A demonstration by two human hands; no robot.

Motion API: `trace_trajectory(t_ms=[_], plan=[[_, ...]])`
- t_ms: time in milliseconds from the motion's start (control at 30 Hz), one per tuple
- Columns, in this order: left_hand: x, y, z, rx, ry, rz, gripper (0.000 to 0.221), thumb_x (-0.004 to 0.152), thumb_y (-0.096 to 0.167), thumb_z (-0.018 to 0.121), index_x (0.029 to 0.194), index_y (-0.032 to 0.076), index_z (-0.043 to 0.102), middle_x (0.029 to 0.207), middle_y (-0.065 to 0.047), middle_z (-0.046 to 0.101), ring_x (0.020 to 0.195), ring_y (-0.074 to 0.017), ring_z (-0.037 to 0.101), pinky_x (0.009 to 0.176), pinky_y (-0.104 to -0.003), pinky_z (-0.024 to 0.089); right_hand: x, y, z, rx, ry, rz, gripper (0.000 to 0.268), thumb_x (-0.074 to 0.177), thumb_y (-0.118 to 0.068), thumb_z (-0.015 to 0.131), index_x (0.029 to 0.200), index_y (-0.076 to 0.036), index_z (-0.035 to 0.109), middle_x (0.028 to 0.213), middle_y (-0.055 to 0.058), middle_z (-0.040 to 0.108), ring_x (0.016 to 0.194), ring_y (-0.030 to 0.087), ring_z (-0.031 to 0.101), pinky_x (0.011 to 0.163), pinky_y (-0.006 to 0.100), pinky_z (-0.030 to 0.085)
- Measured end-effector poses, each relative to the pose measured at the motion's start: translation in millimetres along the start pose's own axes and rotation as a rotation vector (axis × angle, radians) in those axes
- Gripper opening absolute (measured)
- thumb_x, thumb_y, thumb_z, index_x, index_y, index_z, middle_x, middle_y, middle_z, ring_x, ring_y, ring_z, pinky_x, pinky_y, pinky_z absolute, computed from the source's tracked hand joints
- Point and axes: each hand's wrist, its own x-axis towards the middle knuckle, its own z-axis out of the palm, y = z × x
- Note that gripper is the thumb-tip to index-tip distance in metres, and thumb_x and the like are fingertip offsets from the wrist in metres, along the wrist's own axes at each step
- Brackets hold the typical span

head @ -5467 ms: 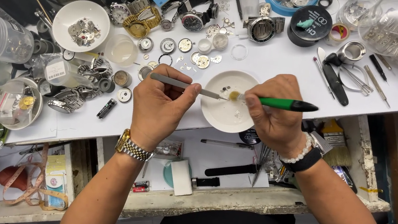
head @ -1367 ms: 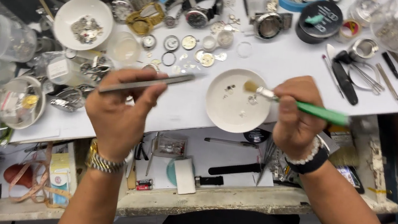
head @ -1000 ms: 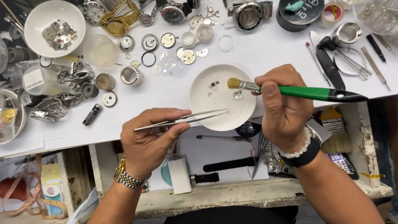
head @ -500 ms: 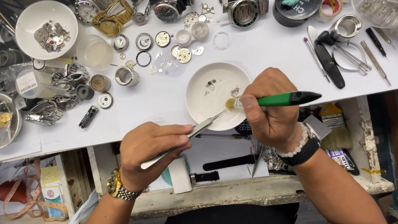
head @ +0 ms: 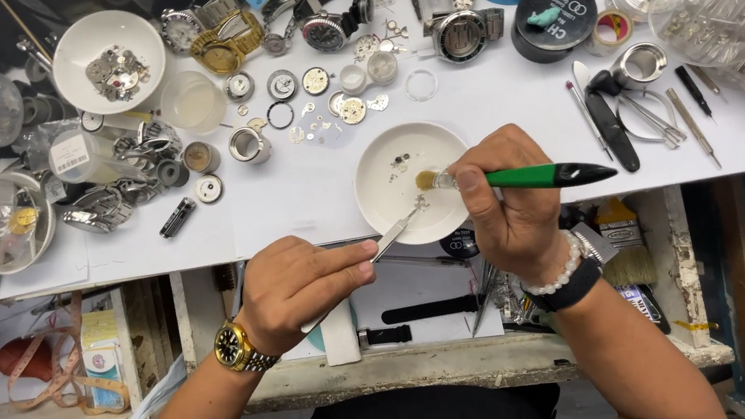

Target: Cleaning and handling delicate watch components using tweezers and a brush on a repair workbench.

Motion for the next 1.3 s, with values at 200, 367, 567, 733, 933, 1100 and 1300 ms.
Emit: trace_trajectory(t_ms=[200, 367, 567, 733, 933, 1100, 1300], plan=[[6, 3, -4, 0.009, -0.007, -0.035, 0.007, 0.095, 0.011, 0.073, 0.095, 0.008, 0.08, 0.097, -0.009, 0.082, 0.06, -0.0214, 0.069, 0.057, -0.029, 0.055, 12, -13, -4, -0.049, -0.116, 0.018, 0.022, 0.106, -0.014, 0.054, 0.088, -0.009, 0.065, 0.07, 0.004, 0.057, 0.065, 0.027, 0.055, 0.064, 0.037, 0.05], [11, 3, -6, 0.013, 0.006, -0.039, 0.007, 0.095, 0.012, 0.074, 0.094, 0.008, 0.079, 0.094, -0.008, 0.081, 0.058, -0.0208, 0.068, 0.057, -0.029, 0.055, 14, -13, -7, -0.084, -0.165, 0.003, 0.022, 0.107, -0.015, 0.054, 0.088, -0.008, 0.064, 0.069, 0.005, 0.057, 0.065, 0.028, 0.056, 0.063, 0.038, 0.05], [20, 2, -13, 0.032, -0.021, -0.023, 0.007, 0.095, 0.013, 0.075, 0.092, 0.008, 0.079, 0.091, -0.006, 0.081, 0.058, -0.0201, 0.068, 0.057, -0.029, 0.055, 18, -14, -6, -0.103, -0.254, 0.003, 0.02, 0.107, -0.017, 0.055, 0.093, -0.009, 0.067, 0.069, 0.006, 0.056, 0.067, 0.03, 0.058, 0.066, 0.04, 0.051], [22, 2, -16, 0.043, -0.035, 0.0, 0.01, 0.097, 0.015, 0.072, 0.091, 0.008, 0.078, 0.092, -0.006, 0.081, 0.06, -0.0204, 0.068, 0.058, -0.029, 0.055, 17, -16, -6, -0.126, -0.311, -0.003, 0.02, 0.106, -0.018, 0.056, 0.093, -0.009, 0.068, 0.067, 0.006, 0.055, 0.066, 0.03, 0.058, 0.065, 0.041, 0.051], [12, 0, -13, 0.05, -0.057, 0.02, 0.01, 0.098, 0.016, 0.071, 0.096, 0.009, 0.079, 0.096, -0.007, 0.081, 0.062, -0.0195, 0.069, 0.059, -0.029, 0.055, 18, -20, -7, -0.096, -0.358, 0.036, 0.021, 0.105, -0.02, 0.054, 0.094, -0.01, 0.068, 0.064, 0.004, 0.052, 0.064, 0.027, 0.057, 0.064, 0.038, 0.051], [8, 0, -12, 0.067, -0.068, 0.047, 0.012, 0.098, 0.016, 0.07, 0.099, 0.009, 0.079, 0.1, -0.009, 0.081, 0.064, -0.0206, 0.07, 0.061, -0.03, 0.055, 20, -21, -7, -0.106, -0.383, 0.027, 0.021, 0.106, -0.019, 0.053, 0.094, -0.01, 0.068, 0.065, 0.004, 0.052, 0.065, 0.027, 0.058, 0.064, 0.039, 0.051], [6, 1, -11, 0.069, -0.091, 0.059, 0.013, 0.1, 0.016, 0.067, 0.102, 0.009, 0.079, 0.103, -0.008, 0.081, 0.066, -0.0198, 0.07, 0.061, -0.03, 0.055, 20, -20, -6, -0.156, -0.4, 0.005, 0.019, 0.105, -0.021, 0.053, 0.096, -0.011, 0.067, 0.066, 0.004, 0.051, 0.065, 0.028, 0.058, 0.065, 0.041, 0.052]])
